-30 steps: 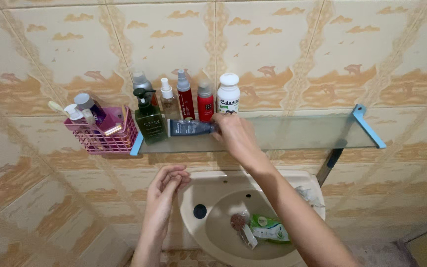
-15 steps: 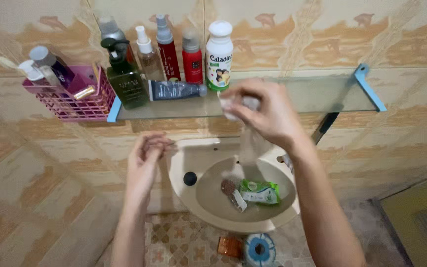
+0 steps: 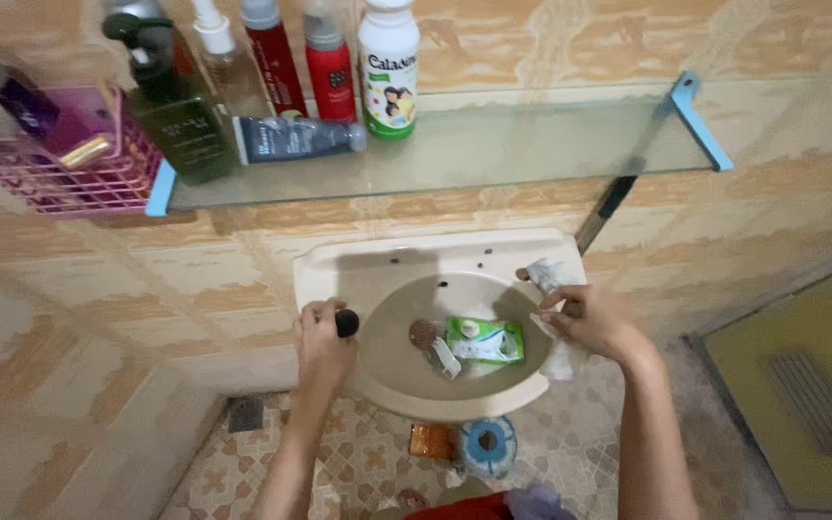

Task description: The person cleans a bathroom sink by first wiping and arranging several toiletry bottles on a glass shelf above it. They then use a cloth to wipe the sink basin and faucet, followed by using a wet wipe to finish cleaning the sink surface.

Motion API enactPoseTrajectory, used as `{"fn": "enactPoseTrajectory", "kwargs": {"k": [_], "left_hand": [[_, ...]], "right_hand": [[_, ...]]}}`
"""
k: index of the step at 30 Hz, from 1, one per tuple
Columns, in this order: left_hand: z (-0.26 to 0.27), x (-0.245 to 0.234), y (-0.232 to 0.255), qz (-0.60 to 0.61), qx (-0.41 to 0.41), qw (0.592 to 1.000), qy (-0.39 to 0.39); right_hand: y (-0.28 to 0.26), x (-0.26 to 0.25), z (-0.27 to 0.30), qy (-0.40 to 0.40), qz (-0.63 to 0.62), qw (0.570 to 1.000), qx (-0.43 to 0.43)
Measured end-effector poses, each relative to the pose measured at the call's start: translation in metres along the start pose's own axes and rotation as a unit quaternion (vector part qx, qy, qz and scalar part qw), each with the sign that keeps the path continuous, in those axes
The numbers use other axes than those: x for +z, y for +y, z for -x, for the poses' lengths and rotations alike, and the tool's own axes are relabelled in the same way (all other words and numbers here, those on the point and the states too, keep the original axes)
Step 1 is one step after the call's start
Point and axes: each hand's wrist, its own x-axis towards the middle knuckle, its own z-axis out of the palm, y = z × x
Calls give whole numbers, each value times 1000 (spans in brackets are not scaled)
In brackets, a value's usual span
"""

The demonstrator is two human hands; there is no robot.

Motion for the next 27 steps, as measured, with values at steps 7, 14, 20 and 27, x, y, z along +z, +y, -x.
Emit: {"fn": "enactPoseTrajectory", "kwargs": {"k": [7, 14, 20, 27], "left_hand": [[3, 4, 12, 15, 44, 999, -4], [11, 20, 14, 14, 115, 993, 14], [26, 1, 12, 69, 60, 996, -16], [44, -17, 43, 261, -64, 950, -157]], "right_hand": [[38, 107, -56, 4, 49, 999, 6], [5, 212, -101, 81, 100, 988, -84], [-3, 189, -107, -27, 38, 996, -72], [-92, 69, -15, -69, -176, 975, -118]]}}
